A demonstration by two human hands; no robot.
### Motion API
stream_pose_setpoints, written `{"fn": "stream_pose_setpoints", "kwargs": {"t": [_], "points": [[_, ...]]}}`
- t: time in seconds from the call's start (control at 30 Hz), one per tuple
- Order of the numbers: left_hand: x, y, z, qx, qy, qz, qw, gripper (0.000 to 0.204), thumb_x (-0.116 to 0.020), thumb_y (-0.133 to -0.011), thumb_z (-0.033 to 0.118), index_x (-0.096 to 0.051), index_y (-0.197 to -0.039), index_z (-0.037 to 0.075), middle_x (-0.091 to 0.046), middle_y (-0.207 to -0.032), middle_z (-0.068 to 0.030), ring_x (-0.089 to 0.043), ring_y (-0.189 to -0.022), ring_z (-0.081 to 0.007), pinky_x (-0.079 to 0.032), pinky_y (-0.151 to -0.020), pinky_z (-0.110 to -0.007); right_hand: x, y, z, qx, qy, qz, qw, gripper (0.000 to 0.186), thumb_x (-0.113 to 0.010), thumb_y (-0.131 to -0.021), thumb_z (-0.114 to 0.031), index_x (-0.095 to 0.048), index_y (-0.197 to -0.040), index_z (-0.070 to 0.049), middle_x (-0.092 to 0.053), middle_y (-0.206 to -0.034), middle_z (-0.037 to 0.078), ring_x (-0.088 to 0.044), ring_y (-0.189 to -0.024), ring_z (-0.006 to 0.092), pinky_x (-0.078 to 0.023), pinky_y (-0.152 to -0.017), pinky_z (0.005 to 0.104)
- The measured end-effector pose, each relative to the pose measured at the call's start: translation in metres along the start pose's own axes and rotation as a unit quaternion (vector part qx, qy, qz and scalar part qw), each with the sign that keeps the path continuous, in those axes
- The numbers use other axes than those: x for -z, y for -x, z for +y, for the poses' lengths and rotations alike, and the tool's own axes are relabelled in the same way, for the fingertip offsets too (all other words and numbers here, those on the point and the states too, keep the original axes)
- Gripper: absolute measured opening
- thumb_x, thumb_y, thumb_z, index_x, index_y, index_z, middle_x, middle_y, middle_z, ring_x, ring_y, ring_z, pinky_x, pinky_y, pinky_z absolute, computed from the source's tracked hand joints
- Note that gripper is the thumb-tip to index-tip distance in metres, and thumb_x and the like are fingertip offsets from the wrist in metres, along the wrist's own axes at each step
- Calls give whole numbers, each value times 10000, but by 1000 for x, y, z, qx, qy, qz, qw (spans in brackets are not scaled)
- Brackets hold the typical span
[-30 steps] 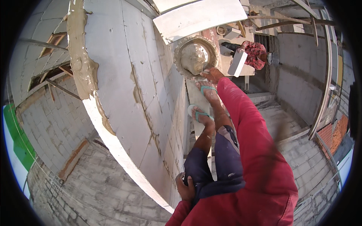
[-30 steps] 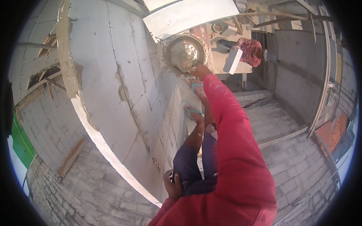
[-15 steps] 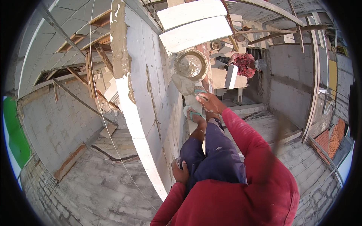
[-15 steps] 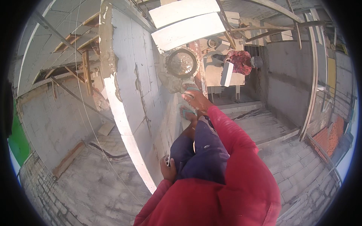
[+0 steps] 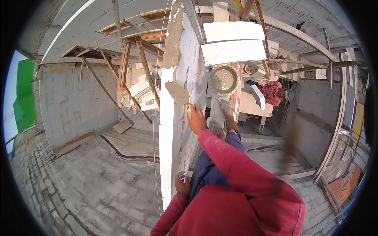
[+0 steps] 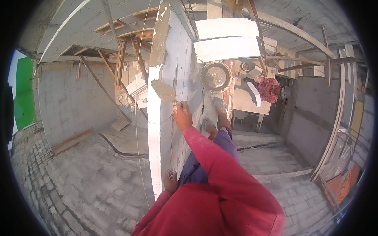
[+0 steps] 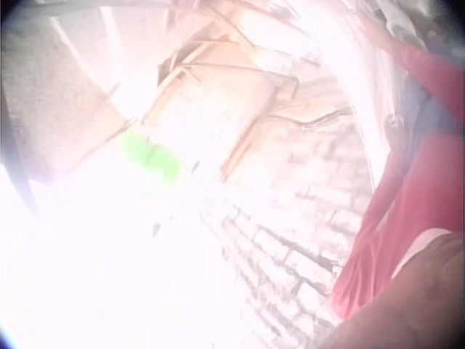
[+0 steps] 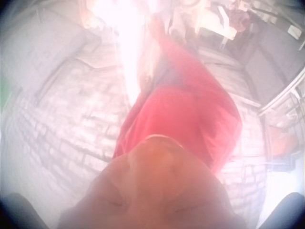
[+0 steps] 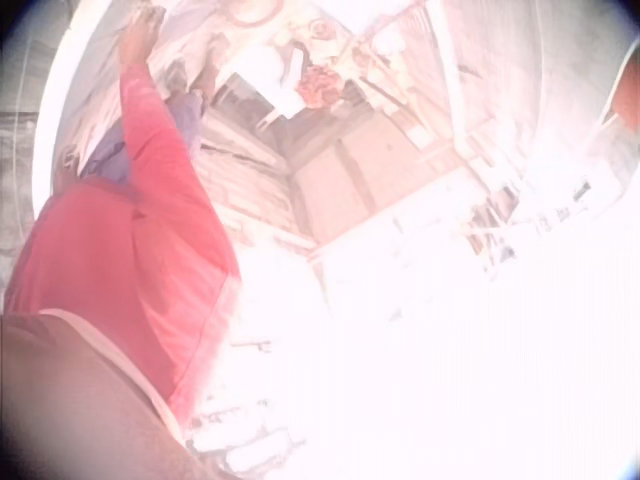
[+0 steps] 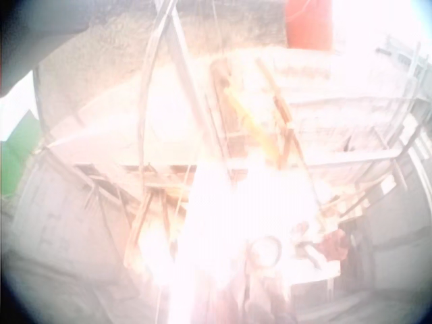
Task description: The person applies cement to a white rectangular board using a trowel, then positions and secures the board against a wall. The person repeats this process with additional boards, aligning them vertically along the wall.
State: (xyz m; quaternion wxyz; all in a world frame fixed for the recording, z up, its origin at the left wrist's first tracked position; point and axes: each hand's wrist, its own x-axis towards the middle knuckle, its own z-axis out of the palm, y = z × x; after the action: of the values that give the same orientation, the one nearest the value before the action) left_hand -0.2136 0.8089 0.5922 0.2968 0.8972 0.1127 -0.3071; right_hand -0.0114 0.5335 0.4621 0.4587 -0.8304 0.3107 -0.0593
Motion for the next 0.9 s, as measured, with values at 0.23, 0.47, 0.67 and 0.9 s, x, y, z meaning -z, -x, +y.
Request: {"fn": "stream_pose_setpoints", "kwargs": {"t": [0.23, 0.47, 0.67, 0.9], "points": [[10, 15, -4, 28, 33, 14, 999, 321, -690, -1004, 201, -652, -1260, 11, -657, -1204, -193, -703, -1029, -301, -575, -870, -415, 57, 51, 72, -45, 74, -106, 991, 394, -633, -1022, -253, -556, -1379, -105, -520, -1341, 272, -596, -1213, 472, -525, -954, 568], [12, 4, 10, 31, 46, -8, 998, 364, -662, -1029, 242, -642, -1300, 1, -678, -1279, -181, -696, -1089, -301, -560, -918, -414, 165, -51, 26, 167, 172, -236, 942, 480, -553, -1052, -474, -618, -1387, -136, -668, -1256, 215, -701, -1055, 441, -549, -941, 553], [6, 5, 16, 59, 114, 24, 991, 335, -679, -1013, 228, -661, -1260, 2, -691, -1212, -178, -711, -1050, -291, -566, -910, -395, 171, -163, -69, 244, 216, -325, 888, 497, -501, -1083, -445, -677, -1216, 0, -736, -1013, 269, -693, -1027, 453, -526, -957, 550], [-14, 23, 21, 77, 84, 67, 991, 357, -703, -991, 252, -677, -1228, -14, -709, -1166, -178, -720, -1028, -292, -567, -916, -394, 102, -241, -155, 279, 358, -416, 788, 384, -538, -1025, -283, -738, -991, 42, -740, -1043, 297, -727, -1032, 455, -592, -894, 508]]}}
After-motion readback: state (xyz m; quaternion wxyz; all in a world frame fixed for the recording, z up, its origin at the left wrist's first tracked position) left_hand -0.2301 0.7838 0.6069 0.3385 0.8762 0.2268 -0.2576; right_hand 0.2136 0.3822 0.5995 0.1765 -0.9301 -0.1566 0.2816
